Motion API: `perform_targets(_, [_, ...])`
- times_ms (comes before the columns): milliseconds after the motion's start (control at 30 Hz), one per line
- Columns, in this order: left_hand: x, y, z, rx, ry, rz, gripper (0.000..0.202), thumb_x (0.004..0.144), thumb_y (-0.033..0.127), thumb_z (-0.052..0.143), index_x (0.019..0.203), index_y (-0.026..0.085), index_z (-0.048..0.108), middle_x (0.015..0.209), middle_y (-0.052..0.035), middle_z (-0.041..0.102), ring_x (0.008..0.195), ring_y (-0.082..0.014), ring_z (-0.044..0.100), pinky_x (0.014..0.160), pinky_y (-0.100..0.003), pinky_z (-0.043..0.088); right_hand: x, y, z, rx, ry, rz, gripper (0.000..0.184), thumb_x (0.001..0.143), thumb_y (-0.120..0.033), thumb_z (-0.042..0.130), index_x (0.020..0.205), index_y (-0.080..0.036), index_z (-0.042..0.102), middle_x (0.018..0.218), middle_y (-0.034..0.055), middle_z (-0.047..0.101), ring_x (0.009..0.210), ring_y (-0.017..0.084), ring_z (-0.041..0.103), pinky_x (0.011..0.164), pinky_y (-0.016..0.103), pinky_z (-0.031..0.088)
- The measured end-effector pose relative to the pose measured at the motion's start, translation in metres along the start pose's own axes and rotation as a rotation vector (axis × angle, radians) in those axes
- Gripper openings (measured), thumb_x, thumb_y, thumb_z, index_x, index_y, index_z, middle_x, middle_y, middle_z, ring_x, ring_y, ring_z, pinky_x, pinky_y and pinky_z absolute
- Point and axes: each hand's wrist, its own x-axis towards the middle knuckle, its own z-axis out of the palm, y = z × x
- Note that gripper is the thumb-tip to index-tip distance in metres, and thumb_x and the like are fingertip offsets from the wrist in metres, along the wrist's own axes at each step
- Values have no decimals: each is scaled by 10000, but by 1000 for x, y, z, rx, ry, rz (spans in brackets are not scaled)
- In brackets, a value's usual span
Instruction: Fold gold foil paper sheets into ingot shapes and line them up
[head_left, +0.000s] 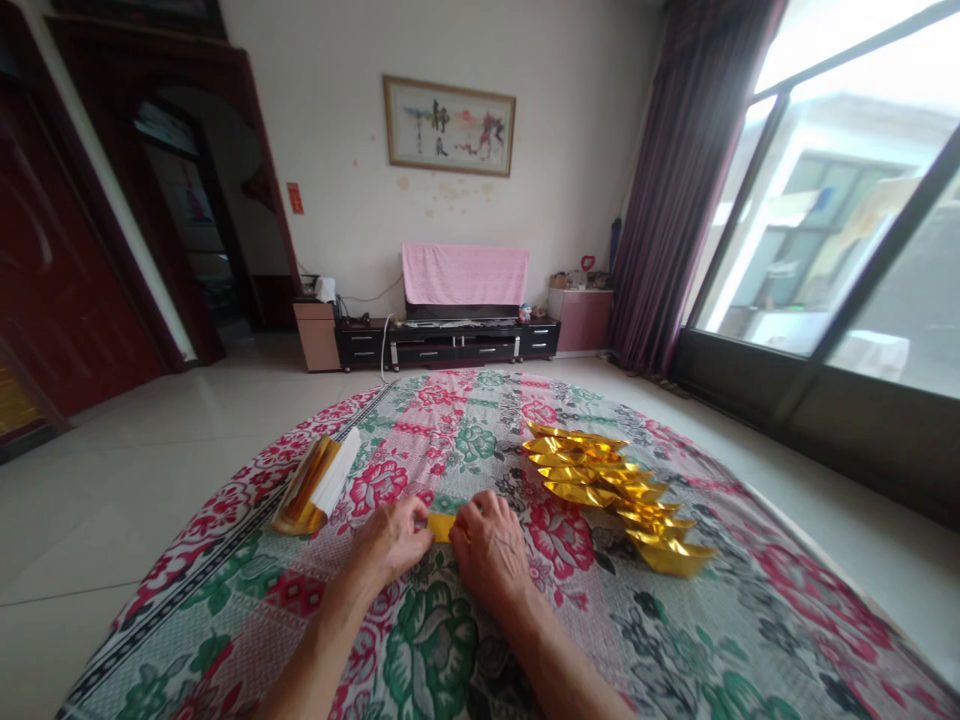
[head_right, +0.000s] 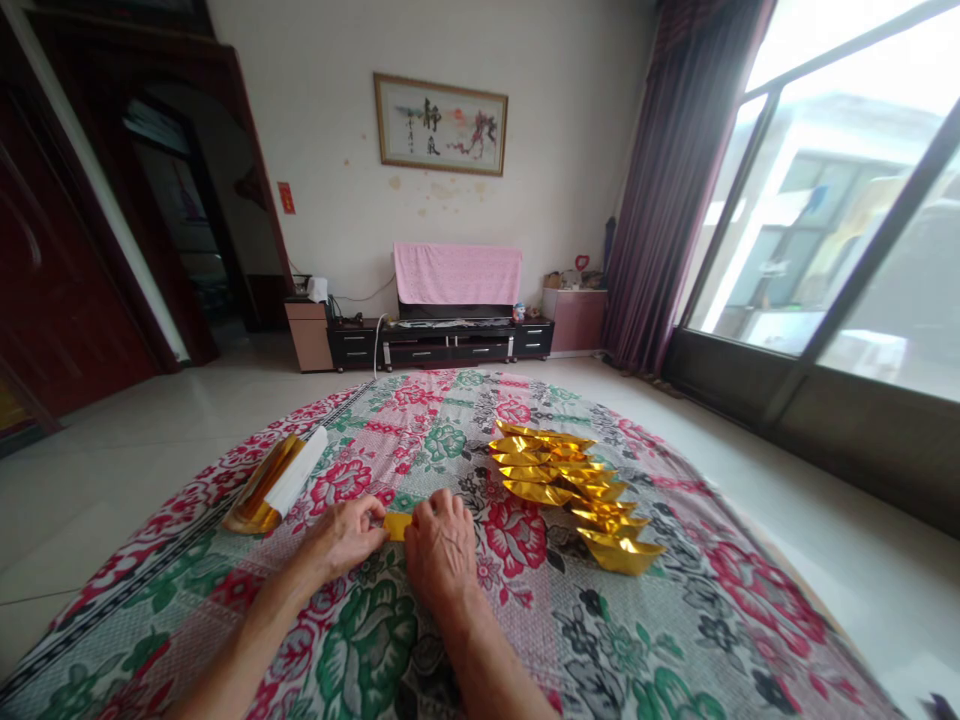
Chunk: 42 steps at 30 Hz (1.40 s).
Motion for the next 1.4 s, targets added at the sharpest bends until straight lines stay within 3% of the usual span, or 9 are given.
perform_targets(200, [-2, 2, -2, -2, -8, 11, 230, 679, 265, 536, 889, 230, 621, 588, 37, 552, 570, -104, 490, 519, -203, 269, 0, 2, -1, -10, 3, -22, 134, 818, -262, 486, 920, -226, 565, 935, 44, 522, 884, 190, 445, 765, 311, 295])
perform_targets(667, [-5, 5, -3, 62, 24, 66, 241, 706, 244, 531, 925, 235, 632, 645, 13, 587, 624, -132, 536, 547, -217, 293, 5, 5, 0, 50, 8, 4, 58, 743, -224, 550, 793, -196, 560, 838, 35, 552, 822, 183, 463, 755, 309, 264])
perform_targets(1067, [-5, 9, -3, -61, 37, 159, 184, 768, 265, 511, 811, 209, 681, 774, -15, 610, 725, -124, 555, 677, -212, 383, 7, 9, -1, 135, 17, -10, 36, 761, -228, 567, 783, -200, 561, 755, -3, 581, 768, 148, 490, 749, 273, 263])
perform_targets(1400, [0, 2, 1, -129, 36, 205, 210, 782, 251, 490, 699, 183, 670, 722, -13, 599, 712, -122, 555, 676, -215, 386, 6, 8, -3, 160, 6, -20, 31, 779, -235, 554, 782, -206, 565, 761, 0, 584, 775, 153, 496, 758, 276, 276])
